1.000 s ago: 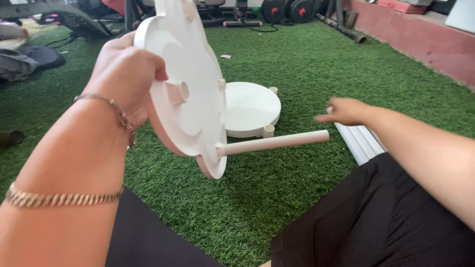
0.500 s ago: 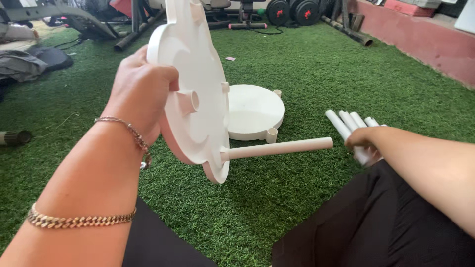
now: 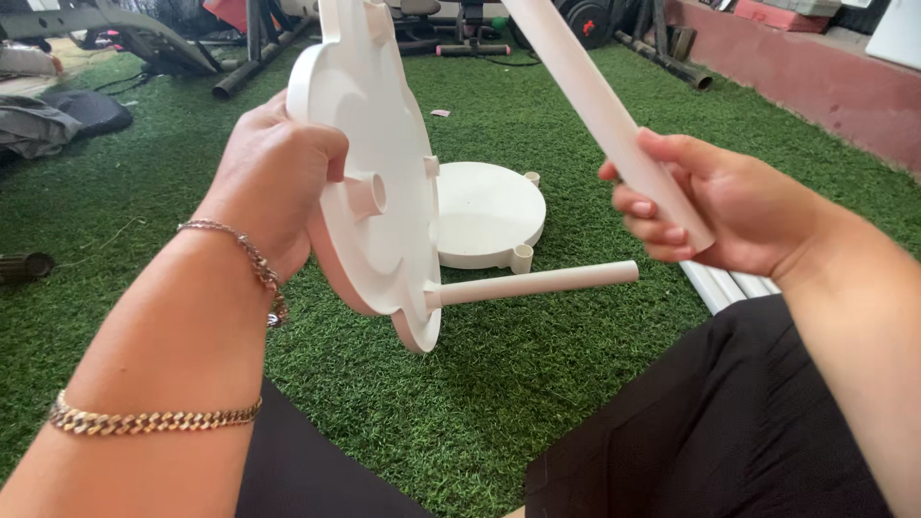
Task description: The person assembles a small white plastic table by inserting cylindrical legs into the base and top plates. They connect the legs to the base, then attach the top plate to complete the structure.
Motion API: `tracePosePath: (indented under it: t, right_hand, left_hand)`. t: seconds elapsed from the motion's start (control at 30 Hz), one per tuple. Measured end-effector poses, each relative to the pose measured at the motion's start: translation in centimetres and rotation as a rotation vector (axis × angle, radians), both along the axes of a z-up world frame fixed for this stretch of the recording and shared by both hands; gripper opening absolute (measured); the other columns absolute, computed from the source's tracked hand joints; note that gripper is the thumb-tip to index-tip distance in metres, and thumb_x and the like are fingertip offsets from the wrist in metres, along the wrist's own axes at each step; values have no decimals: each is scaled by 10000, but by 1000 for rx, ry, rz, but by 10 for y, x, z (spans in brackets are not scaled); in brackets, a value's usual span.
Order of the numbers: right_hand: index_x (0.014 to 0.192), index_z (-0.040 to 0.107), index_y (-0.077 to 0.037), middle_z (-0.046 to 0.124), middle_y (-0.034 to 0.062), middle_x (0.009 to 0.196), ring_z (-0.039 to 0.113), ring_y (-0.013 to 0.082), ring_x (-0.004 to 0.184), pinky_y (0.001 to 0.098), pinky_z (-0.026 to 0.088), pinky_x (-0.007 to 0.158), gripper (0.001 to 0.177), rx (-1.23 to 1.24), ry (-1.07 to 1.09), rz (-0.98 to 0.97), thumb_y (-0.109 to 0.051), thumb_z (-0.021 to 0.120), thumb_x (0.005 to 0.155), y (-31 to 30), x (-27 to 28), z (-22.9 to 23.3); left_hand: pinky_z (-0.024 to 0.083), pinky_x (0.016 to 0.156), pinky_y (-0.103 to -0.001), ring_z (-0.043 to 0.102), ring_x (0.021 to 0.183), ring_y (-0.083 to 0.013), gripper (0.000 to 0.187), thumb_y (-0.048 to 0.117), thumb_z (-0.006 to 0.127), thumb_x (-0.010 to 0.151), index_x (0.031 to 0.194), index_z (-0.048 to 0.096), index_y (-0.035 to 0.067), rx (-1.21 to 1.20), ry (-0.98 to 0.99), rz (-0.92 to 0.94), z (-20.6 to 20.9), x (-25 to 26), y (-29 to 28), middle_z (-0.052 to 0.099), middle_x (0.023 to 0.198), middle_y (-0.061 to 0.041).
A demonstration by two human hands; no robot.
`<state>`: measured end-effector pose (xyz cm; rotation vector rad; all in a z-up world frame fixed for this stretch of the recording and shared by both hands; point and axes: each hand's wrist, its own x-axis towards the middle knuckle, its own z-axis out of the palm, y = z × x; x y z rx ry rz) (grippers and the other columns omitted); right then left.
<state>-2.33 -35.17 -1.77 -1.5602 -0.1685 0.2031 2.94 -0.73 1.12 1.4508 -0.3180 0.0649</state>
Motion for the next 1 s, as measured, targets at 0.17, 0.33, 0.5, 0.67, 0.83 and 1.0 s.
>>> tracePosePath:
  t: [0.17,0.33,0.5,0.67,0.83,1.0]
  right_hand:
    - [1054,563,33,540,18,683,499,58,488,171,468,377,432,43,-43,115,-388,468,1042,30,-15,11]
    - [1026,597,19,554,17,646,522,61,460,181,479,368,423,98,21,182,-391,495,1040,37,-23,15]
    - [1071,605,24,557,17,646,529,68,455,194,466,365,443,94,44,160,-396,473,1027,34,-29,27]
    - [1090,600,28,555,25,650,531,78,454,220,467,383,454,78,53,123,-398,460,1017,30,-27,38]
    - [1183,589,31,627,65,783,590,99,593,239,520,509,404,204,-7,273,-359,573,1077,28,-21,43]
    - [1107,655,-49,631,36,761,570,101,623,239,436,526,341,-235,-77,-300,-171,762,807,32,-4,47]
  left_hand:
    - [666,799,-452,743,926,-281,582,-94,451,695,1246,601,15,26,46,36,4,0,-1,686,1061,-162]
    - [641,803,-460,734,927,-280,561,-88,463,712,1244,607,18,34,88,52,9,1,-1,693,1056,-157]
    - [615,813,-450,720,918,-276,550,-79,473,723,1245,608,28,22,114,51,15,2,-4,700,1056,-147]
    - [590,796,-409,710,899,-241,570,-76,471,715,1250,627,41,44,124,34,17,5,-4,714,1048,-135]
    - [570,787,-374,691,874,-200,568,-71,472,729,1257,631,64,37,138,57,19,9,1,717,1039,-115]
    - [565,781,-378,673,856,-189,521,-66,475,755,1242,623,45,37,178,60,18,11,7,703,1011,-119]
